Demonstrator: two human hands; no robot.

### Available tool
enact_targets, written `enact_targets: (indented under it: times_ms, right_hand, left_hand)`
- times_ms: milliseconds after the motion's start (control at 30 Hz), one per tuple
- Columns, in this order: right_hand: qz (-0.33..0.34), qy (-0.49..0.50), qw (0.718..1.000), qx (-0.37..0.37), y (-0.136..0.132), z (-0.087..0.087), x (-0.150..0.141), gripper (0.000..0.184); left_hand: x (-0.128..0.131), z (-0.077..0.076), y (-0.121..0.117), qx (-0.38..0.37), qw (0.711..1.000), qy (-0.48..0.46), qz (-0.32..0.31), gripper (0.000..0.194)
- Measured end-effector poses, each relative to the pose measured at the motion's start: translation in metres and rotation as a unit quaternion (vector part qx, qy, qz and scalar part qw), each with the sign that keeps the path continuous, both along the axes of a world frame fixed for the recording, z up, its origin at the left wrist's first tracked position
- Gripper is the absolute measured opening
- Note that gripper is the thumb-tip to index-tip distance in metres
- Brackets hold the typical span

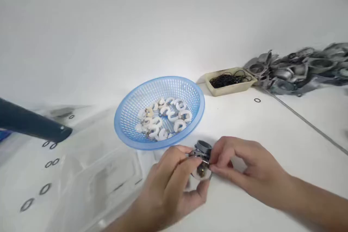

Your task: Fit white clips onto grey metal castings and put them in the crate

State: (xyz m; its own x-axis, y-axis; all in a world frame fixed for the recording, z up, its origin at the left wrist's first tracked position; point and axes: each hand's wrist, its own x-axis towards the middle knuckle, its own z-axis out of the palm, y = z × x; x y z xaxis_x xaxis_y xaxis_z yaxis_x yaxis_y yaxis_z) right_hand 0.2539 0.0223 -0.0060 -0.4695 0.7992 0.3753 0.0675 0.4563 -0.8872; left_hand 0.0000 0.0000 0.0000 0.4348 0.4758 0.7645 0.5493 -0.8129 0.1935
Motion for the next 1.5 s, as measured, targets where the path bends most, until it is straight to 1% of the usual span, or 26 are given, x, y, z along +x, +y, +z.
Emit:
enact_targets:
  times_ms: [167, 300, 400, 533, 633, 733, 833, 933, 1000, 1067, 1133, 1267, 1400, 1500]
  right_hand:
    - [0.019, -0.025, 0.999, 0.016, 0.003, 0.001, 0.009, 0.016]
    - [0.002, -0.029, 1.0, 0.007, 0.001, 0.001, 0.008, 0.014]
    - [-0.022, -0.031, 0.999, -0.02, -0.002, 0.001, 0.005, 0.018]
    - [-0.04, -0.034, 0.996, -0.071, -0.003, 0.0, 0.003, 0.026]
    - [-0.048, -0.023, 0.995, -0.083, -0.002, 0.0, 0.001, 0.028]
    - [-0.045, -0.02, 0.996, -0.072, -0.002, 0.0, -0.001, 0.025]
    - [-0.037, -0.01, 0.997, -0.06, -0.001, -0.001, 0.0, 0.023]
    - [-0.01, -0.012, 0.999, -0.048, 0.002, -0.002, 0.006, 0.018]
    - [0.017, -0.022, 0.999, -0.027, 0.005, -0.003, 0.011, 0.013]
    - [0.033, -0.026, 0.999, -0.002, 0.007, -0.004, 0.014, 0.013]
    - [0.035, -0.023, 0.999, 0.006, 0.007, -0.004, 0.015, 0.014]
    - [0.025, -0.015, 1.0, -0.007, 0.007, -0.006, 0.012, 0.015]
    - [0.024, -0.015, 1.0, 0.003, 0.008, -0.007, 0.009, 0.015]
    - [0.023, -0.013, 1.0, -0.005, 0.009, -0.007, 0.008, 0.014]
  left_hand:
    - [0.001, -0.011, -0.006, -0.079, 0.996, -0.05, -0.003, 0.052]
    - [0.0, -0.018, -0.005, -0.096, 0.994, -0.059, -0.016, 0.053]
    - [0.001, -0.018, -0.004, -0.097, 0.993, -0.065, -0.022, 0.053]
    - [0.003, -0.015, -0.004, -0.108, 0.991, -0.08, -0.023, 0.056]
    - [0.002, -0.015, -0.003, -0.109, 0.99, -0.087, -0.026, 0.055]
    - [0.001, -0.017, -0.002, -0.102, 0.991, -0.087, -0.03, 0.051]
    - [0.0, -0.018, -0.003, -0.103, 0.99, -0.087, -0.035, 0.051]
    - [0.0, -0.016, -0.003, -0.112, 0.99, -0.082, -0.033, 0.051]
    - [0.0, -0.015, -0.003, -0.116, 0.99, -0.079, -0.032, 0.051]
    - [0.0, -0.015, -0.003, -0.119, 0.989, -0.079, -0.033, 0.05]
    - [0.0, -0.014, -0.003, -0.12, 0.989, -0.084, -0.031, 0.051]
    - [0.0, -0.013, -0.004, -0.137, 0.986, -0.088, -0.029, 0.05]
    - [0.001, -0.011, -0.003, -0.14, 0.986, -0.088, -0.022, 0.046]
    - [0.001, -0.01, -0.003, -0.143, 0.985, -0.09, -0.02, 0.044]
